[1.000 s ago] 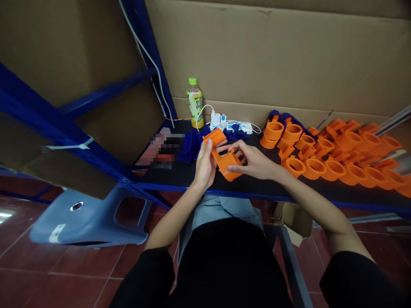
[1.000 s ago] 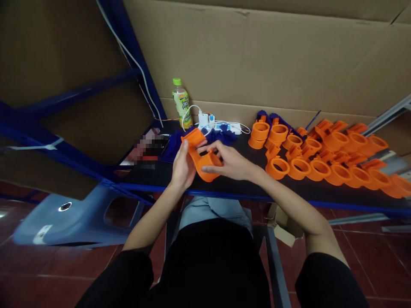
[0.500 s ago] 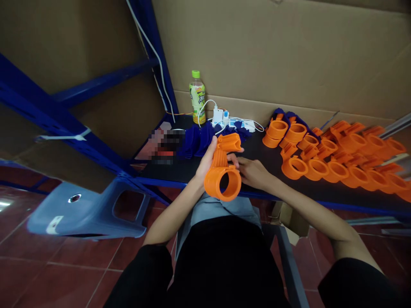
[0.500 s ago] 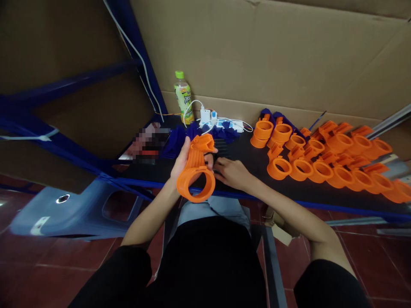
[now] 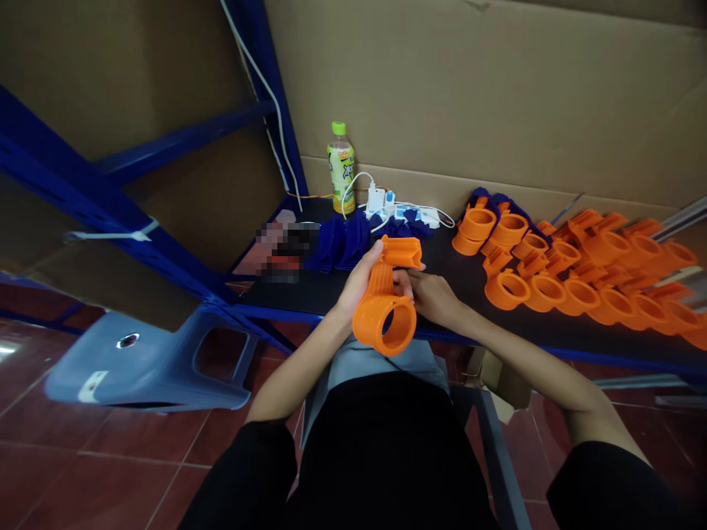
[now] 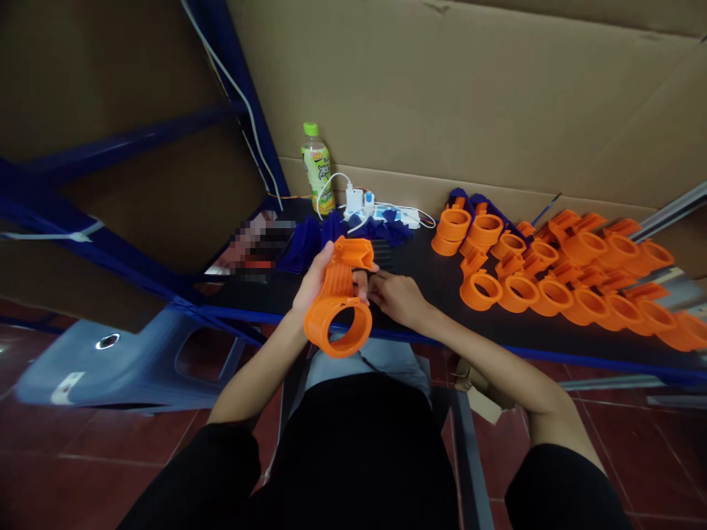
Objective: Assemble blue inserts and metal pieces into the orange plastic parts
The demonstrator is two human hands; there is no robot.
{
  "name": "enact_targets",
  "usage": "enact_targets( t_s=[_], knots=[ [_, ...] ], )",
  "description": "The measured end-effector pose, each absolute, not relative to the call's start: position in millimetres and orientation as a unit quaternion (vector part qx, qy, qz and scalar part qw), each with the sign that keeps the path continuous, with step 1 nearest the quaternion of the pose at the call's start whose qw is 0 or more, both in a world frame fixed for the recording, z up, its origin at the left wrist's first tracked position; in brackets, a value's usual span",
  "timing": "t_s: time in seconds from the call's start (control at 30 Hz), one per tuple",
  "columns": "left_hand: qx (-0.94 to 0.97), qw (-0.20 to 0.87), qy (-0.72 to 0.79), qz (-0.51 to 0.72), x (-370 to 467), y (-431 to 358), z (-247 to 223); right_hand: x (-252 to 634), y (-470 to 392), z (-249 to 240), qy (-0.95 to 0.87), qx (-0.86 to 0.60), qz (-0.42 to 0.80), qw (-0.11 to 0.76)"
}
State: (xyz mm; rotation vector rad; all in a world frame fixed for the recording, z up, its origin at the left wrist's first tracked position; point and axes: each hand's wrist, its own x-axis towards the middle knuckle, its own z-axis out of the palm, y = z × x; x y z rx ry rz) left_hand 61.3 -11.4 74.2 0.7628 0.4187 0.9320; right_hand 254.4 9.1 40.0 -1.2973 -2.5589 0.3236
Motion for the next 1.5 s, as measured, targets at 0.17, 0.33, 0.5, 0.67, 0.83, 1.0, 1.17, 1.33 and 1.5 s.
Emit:
enact_targets(
  t_s=[0.17, 0.33, 0.5, 0.67, 0.83, 1.0, 1.17, 1.33, 1.5],
  knots=[
    [0.371, 0.804, 0.176, 0.430, 57.4, -6.7, 71.4, 264.8, 22.6, 43.8, -0.857, -0.433, 0.176, 0.216],
    [0.389, 0.783, 0.206, 0.440, 55.9, -6.4, 72.2, 282.7, 22.1, 86.6, -0.776, -0.418, 0.289, 0.373],
    [0.399, 0.764, 0.219, 0.457, 59.3, -10.0, 74.3, 291.6, -1.7, 131.2, -0.708, -0.401, 0.419, 0.403],
    [0.423, 0.725, 0.216, 0.500, 60.8, -18.5, 76.6, 293.2, -17.7, 136.7, -0.680, -0.396, 0.466, 0.404],
    [0.451, 0.704, 0.196, 0.512, 61.0, -24.0, 76.2, 295.9, -23.5, 139.0, -0.662, -0.396, 0.499, 0.395],
    [0.465, 0.699, 0.187, 0.510, 62.7, -26.7, 76.1, 297.5, -32.4, 146.1, -0.654, -0.396, 0.499, 0.408],
    [0.466, 0.693, 0.191, 0.515, 63.7, -28.2, 77.7, 297.9, -35.8, 147.4, -0.667, -0.407, 0.497, 0.377],
    [0.475, 0.681, 0.195, 0.522, 63.9, -27.2, 77.1, 298.0, -35.2, 151.3, -0.684, -0.441, 0.461, 0.354],
    [0.503, 0.646, 0.214, 0.532, 61.8, -23.0, 72.5, 296.3, -31.8, 161.7, -0.747, -0.438, 0.382, 0.321]
  ],
)
